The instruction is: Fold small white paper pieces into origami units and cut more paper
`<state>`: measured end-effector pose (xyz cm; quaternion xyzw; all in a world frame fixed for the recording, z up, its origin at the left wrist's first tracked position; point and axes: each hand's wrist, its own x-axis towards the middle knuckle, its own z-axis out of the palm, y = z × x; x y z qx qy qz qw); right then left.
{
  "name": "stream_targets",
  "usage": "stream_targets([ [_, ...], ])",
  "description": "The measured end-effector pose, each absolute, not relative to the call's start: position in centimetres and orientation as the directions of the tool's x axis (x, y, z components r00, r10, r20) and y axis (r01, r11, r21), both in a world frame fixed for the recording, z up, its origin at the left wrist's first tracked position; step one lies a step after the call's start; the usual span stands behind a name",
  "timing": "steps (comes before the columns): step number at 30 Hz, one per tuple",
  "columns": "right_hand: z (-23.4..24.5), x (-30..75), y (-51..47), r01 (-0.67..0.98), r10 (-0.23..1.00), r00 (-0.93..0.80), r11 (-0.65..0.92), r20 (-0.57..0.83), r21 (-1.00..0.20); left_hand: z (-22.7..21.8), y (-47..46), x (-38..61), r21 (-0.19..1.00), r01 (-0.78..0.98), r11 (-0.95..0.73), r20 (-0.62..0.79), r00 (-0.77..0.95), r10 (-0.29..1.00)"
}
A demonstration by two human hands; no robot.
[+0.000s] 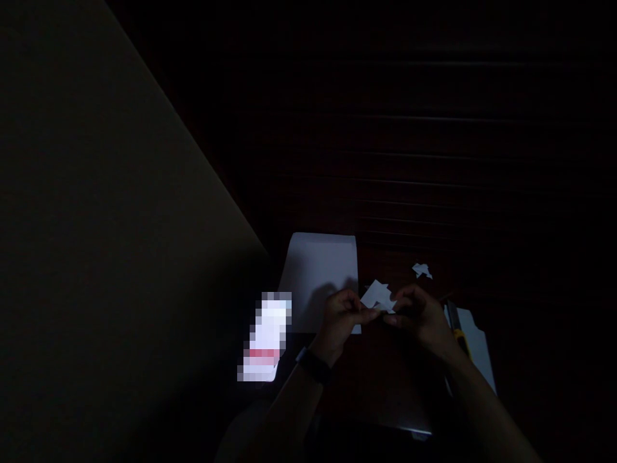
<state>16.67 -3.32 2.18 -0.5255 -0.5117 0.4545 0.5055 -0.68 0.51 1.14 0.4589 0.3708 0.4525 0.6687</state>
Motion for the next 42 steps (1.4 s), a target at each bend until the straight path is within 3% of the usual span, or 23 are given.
stream_targets([
  [7,1.4,16.6,-3.2,0.159,0.980,0.168,0.084,0.110,-0.984,1.0,0.5,-0.5,0.959,-0.237,0.156,-0.076,0.313,0.947],
  [19,1.3,16.0,-3.2,0.028,0.985,0.144,0.096,0.099,-0.995,1.3,0.3,-0.4,0.962,-0.239,0.132,-0.053,0.310,0.949],
  [28,1.6,16.5,-3.2,0.077,0.984,0.165,0.057,0.069,-0.995,1.6,0.4,-0.6,0.951,-0.251,0.179,-0.081,0.356,0.931],
  [37,1.2,15.9,-3.2,0.196,0.991,0.132,-0.004,0.023,-0.981,0.8,0.7,-0.3,0.986,-0.150,0.070,-0.025,0.279,0.960],
  [42,1.4,15.7,-3.1,0.253,0.995,0.057,0.061,0.077,-0.966,0.3,0.8,-0.2,0.995,-0.095,0.015,0.010,0.256,0.967],
])
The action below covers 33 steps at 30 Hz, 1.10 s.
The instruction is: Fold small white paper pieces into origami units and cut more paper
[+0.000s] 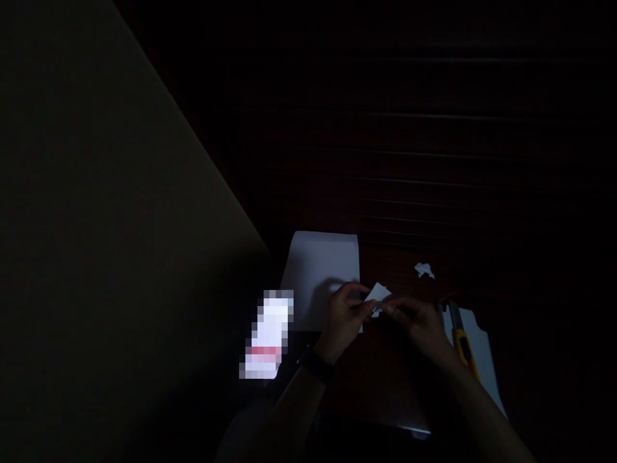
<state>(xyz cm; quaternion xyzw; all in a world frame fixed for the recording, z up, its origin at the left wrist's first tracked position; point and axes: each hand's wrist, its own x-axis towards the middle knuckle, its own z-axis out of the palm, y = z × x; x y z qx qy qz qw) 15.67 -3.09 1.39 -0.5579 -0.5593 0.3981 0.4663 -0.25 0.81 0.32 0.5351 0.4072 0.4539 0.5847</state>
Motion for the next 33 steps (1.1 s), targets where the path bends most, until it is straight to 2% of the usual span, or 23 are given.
stream_targets([
  [4,1.6,15.5,-3.0,0.258,0.991,-0.030,0.134,0.131,-0.957,0.3,0.7,-0.2,0.997,-0.076,-0.009,0.027,0.237,0.971],
  [10,1.9,15.1,-3.0,0.290,0.981,-0.018,0.188,0.191,-0.938,0.7,0.3,-0.1,0.997,-0.068,-0.027,0.041,0.219,0.975],
  [18,0.7,15.1,-3.0,0.270,0.971,0.182,0.102,0.154,-0.958,1.0,0.2,-0.1,0.998,-0.058,-0.020,0.033,0.247,0.969],
  [24,0.4,15.2,-3.1,0.238,0.967,0.232,0.047,0.104,-0.970,1.2,0.1,0.0,0.996,-0.077,-0.038,0.056,0.253,0.966],
  [29,0.1,15.0,-2.9,0.165,0.945,0.304,0.071,0.119,-0.984,1.4,-0.1,-0.1,0.997,-0.057,-0.052,0.064,0.237,0.969],
  [33,0.1,14.9,-2.9,0.129,0.923,0.347,0.131,0.168,-0.983,1.7,-0.2,-0.4,0.997,-0.067,-0.027,0.047,0.314,0.948],
])
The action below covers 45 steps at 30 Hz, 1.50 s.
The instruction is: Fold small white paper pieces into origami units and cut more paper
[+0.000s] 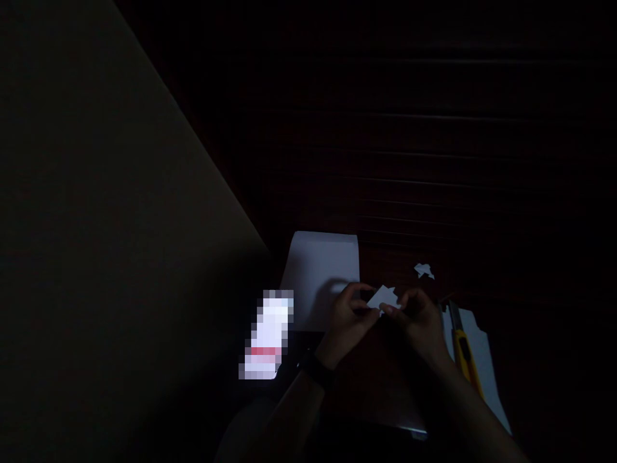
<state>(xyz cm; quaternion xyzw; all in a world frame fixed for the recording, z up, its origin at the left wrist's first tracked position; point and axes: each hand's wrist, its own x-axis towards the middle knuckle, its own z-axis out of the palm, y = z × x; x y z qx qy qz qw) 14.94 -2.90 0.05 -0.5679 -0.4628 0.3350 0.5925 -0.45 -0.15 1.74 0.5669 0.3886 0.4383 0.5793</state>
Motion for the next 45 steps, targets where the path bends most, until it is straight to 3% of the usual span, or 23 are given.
stream_targets([
  [4,0.1,14.9,-3.2,0.152,0.934,0.331,0.088,0.134,-0.984,1.6,0.1,-0.6,0.995,-0.100,0.031,0.012,0.407,0.913],
  [9,-0.1,15.2,-3.3,0.052,0.973,0.227,0.038,0.048,-0.998,1.2,0.4,-0.8,0.985,-0.141,0.102,-0.025,0.466,0.884],
  [16,0.9,15.9,-3.7,0.048,0.993,0.120,-0.006,-0.001,-0.999,1.4,0.6,-1.1,0.951,-0.232,0.206,-0.081,0.456,0.886],
  [19,1.2,16.0,-3.8,0.098,0.997,0.072,0.011,0.018,-0.995,1.5,0.5,-1.0,0.942,-0.253,0.223,-0.088,0.453,0.887],
  [23,1.0,16.1,-3.6,0.250,0.986,0.136,0.063,0.099,-0.966,1.6,0.4,-0.7,0.929,-0.268,0.257,-0.115,0.450,0.886],
  [27,0.7,16.1,-3.4,0.325,0.977,0.170,0.069,0.130,-0.943,1.8,0.3,-0.6,0.945,-0.239,0.223,-0.109,0.414,0.904],
  [36,0.8,15.3,-3.7,0.211,0.956,0.234,0.129,0.178,-0.969,2.2,0.5,-1.2,0.969,-0.174,0.173,-0.083,0.434,0.897],
  [42,1.3,15.8,-3.8,0.306,0.977,0.128,0.125,0.171,-0.944,1.6,0.7,-0.9,0.969,-0.203,0.139,-0.061,0.351,0.935],
  [45,1.4,15.5,-3.7,0.237,0.981,0.133,0.105,0.139,-0.966,1.2,0.6,-0.6,0.971,-0.192,0.139,-0.071,0.325,0.943],
])
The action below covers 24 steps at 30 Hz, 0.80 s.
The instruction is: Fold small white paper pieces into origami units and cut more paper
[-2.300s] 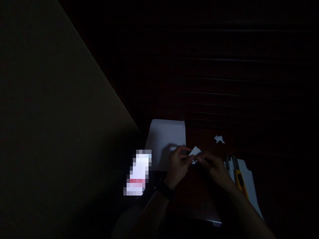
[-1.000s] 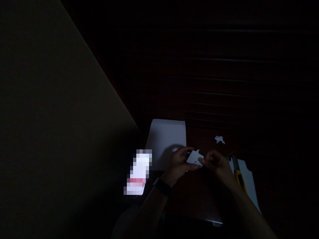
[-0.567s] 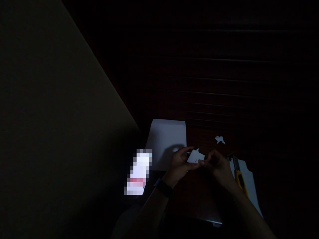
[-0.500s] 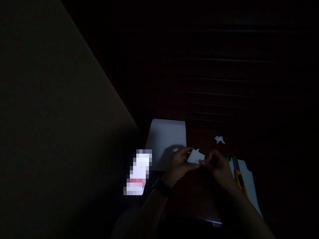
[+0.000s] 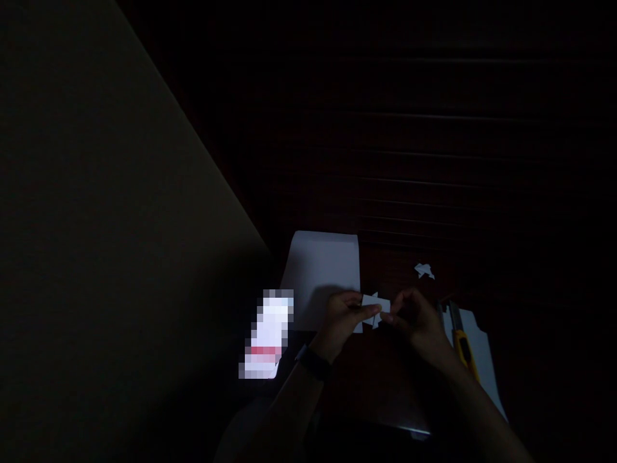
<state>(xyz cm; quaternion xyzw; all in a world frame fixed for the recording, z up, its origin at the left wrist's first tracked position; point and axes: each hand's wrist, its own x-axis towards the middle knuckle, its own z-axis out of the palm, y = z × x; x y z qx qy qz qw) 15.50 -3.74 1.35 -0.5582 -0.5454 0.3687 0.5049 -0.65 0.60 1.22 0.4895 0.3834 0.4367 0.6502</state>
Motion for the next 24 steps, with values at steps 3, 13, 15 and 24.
stream_targets([
  [3,1.1,14.7,-3.6,0.064,0.990,0.131,0.045,0.053,-0.997,1.0,0.5,-0.3,0.967,-0.232,0.107,-0.052,0.233,0.971],
  [13,-0.3,12.7,-3.8,-0.331,0.930,0.331,-0.044,-0.159,-0.943,0.6,-0.7,1.1,0.948,-0.311,0.060,-0.037,0.077,0.996],
  [15,-0.1,12.3,-4.0,-0.348,0.940,0.313,-0.017,-0.133,-0.937,0.5,-1.0,1.4,0.943,-0.326,0.073,-0.060,0.048,0.997],
  [24,-0.6,12.9,-3.8,-0.113,0.931,0.360,-0.014,-0.054,-0.994,0.9,-1.1,1.1,0.922,-0.366,0.125,-0.078,0.140,0.987],
])
